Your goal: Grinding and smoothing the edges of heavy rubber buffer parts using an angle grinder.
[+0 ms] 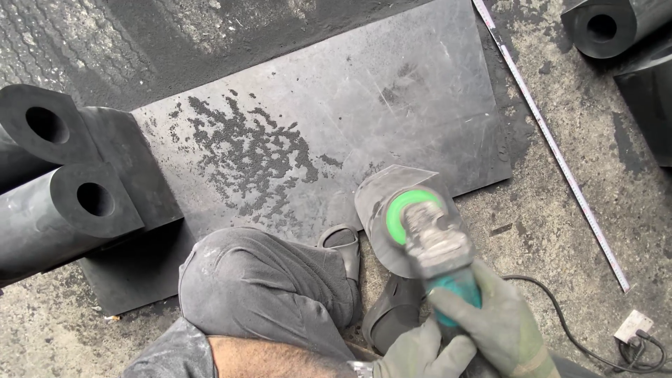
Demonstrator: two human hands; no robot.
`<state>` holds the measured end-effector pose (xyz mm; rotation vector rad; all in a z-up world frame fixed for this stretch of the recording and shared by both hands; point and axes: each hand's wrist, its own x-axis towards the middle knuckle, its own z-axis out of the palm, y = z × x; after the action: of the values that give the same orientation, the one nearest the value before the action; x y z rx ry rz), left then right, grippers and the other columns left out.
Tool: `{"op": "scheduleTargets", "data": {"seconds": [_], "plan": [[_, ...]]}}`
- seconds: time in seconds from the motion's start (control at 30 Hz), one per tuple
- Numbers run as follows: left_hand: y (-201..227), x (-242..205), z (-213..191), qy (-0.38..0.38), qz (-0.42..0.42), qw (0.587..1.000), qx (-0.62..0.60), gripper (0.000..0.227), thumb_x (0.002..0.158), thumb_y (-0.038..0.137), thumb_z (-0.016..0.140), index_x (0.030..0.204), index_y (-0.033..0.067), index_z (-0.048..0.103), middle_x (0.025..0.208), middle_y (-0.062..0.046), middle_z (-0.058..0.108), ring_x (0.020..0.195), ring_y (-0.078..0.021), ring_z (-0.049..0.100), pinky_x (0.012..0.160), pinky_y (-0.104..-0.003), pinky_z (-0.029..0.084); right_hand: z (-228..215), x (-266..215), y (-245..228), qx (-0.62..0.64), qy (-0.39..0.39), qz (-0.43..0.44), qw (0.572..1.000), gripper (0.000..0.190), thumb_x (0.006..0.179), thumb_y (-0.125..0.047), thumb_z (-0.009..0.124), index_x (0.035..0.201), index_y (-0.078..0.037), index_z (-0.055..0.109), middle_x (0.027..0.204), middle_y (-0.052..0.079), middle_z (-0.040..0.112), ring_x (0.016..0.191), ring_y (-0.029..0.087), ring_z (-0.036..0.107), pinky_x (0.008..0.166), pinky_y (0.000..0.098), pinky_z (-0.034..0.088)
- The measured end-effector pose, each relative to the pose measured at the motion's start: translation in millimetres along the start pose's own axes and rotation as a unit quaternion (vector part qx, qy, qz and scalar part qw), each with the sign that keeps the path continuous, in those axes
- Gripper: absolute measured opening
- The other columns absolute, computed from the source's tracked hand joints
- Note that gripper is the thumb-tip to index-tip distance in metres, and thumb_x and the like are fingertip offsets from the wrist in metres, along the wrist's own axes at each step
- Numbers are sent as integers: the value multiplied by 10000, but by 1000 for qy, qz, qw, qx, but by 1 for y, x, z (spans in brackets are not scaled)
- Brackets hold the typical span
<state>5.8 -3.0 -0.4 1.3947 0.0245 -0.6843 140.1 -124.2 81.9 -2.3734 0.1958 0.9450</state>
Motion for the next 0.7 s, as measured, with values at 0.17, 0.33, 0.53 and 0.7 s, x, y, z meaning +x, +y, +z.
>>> {"op": "scheduleTargets", "data": {"seconds": [0.17,0.33,0.53,0.7], "plan": [[-55,-15,32,-6,155,969,191,326,1088,283,549,1346,100,626,1126,-392,584,913,-471,682,768,-509,578,14,-6,31,59,-132,62,988,664,717,-415,845,1294,-122,697,1017,120,763,913,214,752,821,342,612],[-4,2,9,-38,63,996,53,402,1087,361,537,1366,72,560,1137,-373,580,985,-495,668,849,-511,561,15,-9,93,-82,-75,-71,991,523,798,-453,782,1265,-219,758,1119,75,701,972,175,712,825,297,598],[-24,-21,37,-66,-81,992,77,520,1071,457,474,1443,99,535,1239,-313,610,1087,-438,694,924,-483,548,15,-10,41,36,-112,26,993,672,725,-418,824,1334,-167,690,1040,93,756,928,206,754,831,336,625],[13,-5,6,-38,-19,997,-67,683,1022,477,546,1505,6,440,1218,-330,633,1184,-438,659,1009,-452,520,6,-9,36,69,-93,95,989,725,706,-407,836,1364,-145,679,1019,108,775,907,229,765,821,369,630]]}}
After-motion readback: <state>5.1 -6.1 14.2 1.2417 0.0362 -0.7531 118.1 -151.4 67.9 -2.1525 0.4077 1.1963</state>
